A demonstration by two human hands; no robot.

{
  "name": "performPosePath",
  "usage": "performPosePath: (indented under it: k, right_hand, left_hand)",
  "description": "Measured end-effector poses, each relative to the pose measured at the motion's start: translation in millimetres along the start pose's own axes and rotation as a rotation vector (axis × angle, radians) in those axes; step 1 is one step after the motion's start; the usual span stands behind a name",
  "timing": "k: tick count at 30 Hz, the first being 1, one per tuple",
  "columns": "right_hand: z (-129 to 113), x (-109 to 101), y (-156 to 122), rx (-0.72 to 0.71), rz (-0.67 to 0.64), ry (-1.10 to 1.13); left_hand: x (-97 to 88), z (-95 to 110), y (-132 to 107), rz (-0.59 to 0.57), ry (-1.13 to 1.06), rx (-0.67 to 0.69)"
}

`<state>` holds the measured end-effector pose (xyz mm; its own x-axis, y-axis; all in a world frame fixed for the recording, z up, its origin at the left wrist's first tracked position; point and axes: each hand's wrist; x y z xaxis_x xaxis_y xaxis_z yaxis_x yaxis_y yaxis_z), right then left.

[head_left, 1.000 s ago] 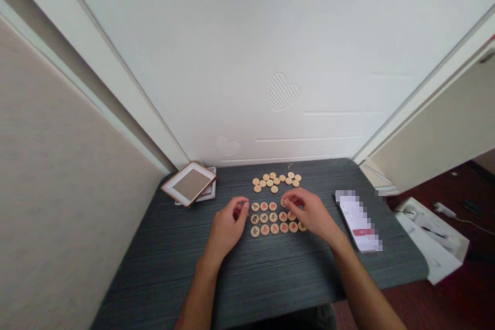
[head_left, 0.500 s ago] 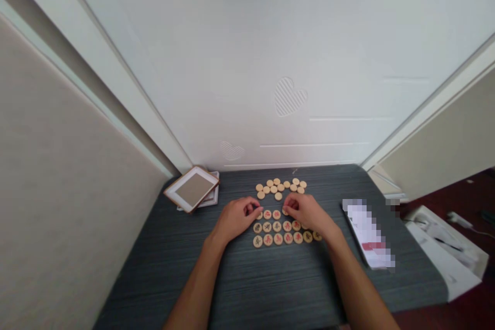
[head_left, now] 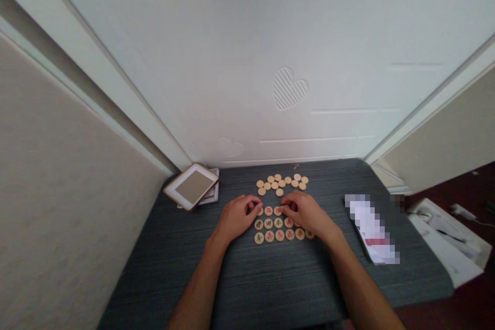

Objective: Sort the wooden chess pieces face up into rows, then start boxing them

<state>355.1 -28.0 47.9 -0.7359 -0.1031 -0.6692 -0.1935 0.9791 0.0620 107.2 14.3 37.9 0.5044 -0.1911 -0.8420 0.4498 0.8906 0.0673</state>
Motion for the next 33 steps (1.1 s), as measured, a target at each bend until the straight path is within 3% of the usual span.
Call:
performPosePath:
  k: [14,33]
  right_hand:
    - [8,6,2,-0.002,-0.017,-0.027]
    - [4,-7,0,-0.007,-0.033,-0.089]
  left_hand:
    - [6.0,7,1,0.022,0.093,-0.023]
    - [9.4,2,-1,0.061,0.131,-0.055]
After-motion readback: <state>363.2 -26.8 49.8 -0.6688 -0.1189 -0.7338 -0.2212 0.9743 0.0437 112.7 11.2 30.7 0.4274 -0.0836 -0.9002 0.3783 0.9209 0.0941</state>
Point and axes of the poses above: each hand's wrist, its own y-axis towards the middle knuckle, its own x-axis out of the palm, z = x × y, and after that the axes turned 6 degrees about y, right-handed
